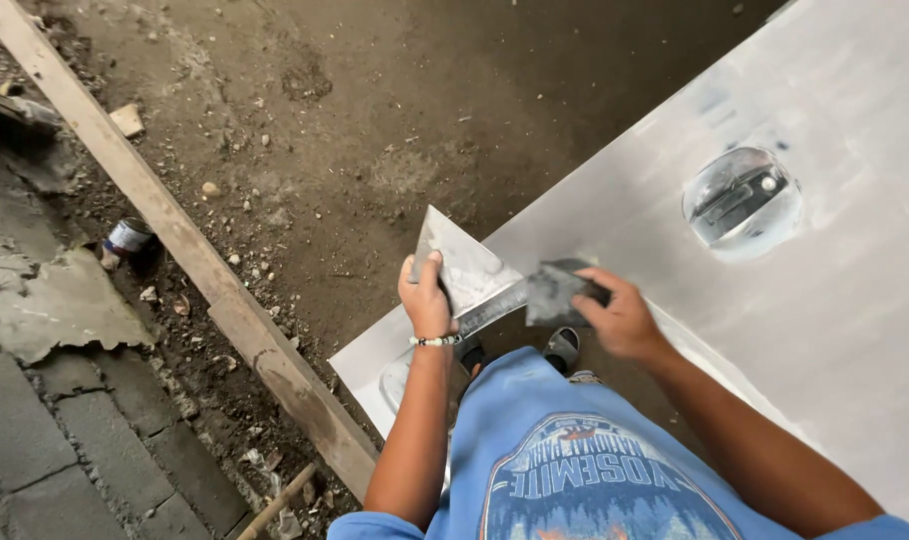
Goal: Applying and smoothing body filler on a car door panel around the handle area followed by sanding.
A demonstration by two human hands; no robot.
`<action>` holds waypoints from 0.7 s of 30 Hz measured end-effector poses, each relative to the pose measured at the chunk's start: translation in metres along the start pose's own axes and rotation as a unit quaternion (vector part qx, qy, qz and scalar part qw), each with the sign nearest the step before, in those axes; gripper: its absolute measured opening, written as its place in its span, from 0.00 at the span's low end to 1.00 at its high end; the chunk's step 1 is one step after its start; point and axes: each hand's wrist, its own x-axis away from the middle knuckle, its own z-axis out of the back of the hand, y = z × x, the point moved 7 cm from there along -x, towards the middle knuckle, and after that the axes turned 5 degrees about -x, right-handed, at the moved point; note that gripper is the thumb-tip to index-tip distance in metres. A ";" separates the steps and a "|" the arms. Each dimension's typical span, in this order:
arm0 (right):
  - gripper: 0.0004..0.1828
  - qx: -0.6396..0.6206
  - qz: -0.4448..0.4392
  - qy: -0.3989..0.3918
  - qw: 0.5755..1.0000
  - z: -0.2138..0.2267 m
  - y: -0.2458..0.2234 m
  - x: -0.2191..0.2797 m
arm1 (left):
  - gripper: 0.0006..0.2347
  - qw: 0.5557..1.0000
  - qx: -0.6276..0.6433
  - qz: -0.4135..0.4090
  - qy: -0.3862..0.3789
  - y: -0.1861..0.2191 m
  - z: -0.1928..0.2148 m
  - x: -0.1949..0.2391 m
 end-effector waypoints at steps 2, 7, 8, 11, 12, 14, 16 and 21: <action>0.13 -0.016 -0.027 0.055 0.998 0.034 -0.005 -0.004 | 0.05 1.000 -0.010 -0.005 0.010 0.008 -0.004 0.002; 0.14 -0.240 0.054 0.165 0.955 0.134 0.024 -0.012 | 0.06 0.999 0.035 -0.003 0.019 0.013 -0.011 0.013; 0.14 -0.265 0.070 0.159 0.948 0.146 0.021 -0.010 | 0.07 0.998 0.055 0.022 0.024 0.008 -0.010 0.020; 0.15 -0.306 0.049 0.148 0.939 0.166 0.025 -0.009 | 0.11 0.994 0.089 0.062 0.013 -0.006 -0.013 0.049; 0.15 -0.320 0.011 0.145 0.936 0.169 0.032 -0.010 | 0.13 0.991 0.103 0.080 -0.004 -0.013 -0.017 0.060; 0.13 -0.340 -0.018 0.127 0.932 0.166 0.055 -0.015 | 0.15 0.981 0.114 0.159 0.014 -0.043 -0.023 0.086; 0.12 -0.357 -0.050 0.108 0.927 0.148 0.055 -0.021 | 0.17 0.962 0.127 0.238 0.033 -0.088 -0.020 0.113; 0.24 -0.281 -0.209 0.053 0.935 0.090 0.102 -0.044 | 0.11 0.919 0.150 0.362 -0.042 -0.184 -0.045 0.167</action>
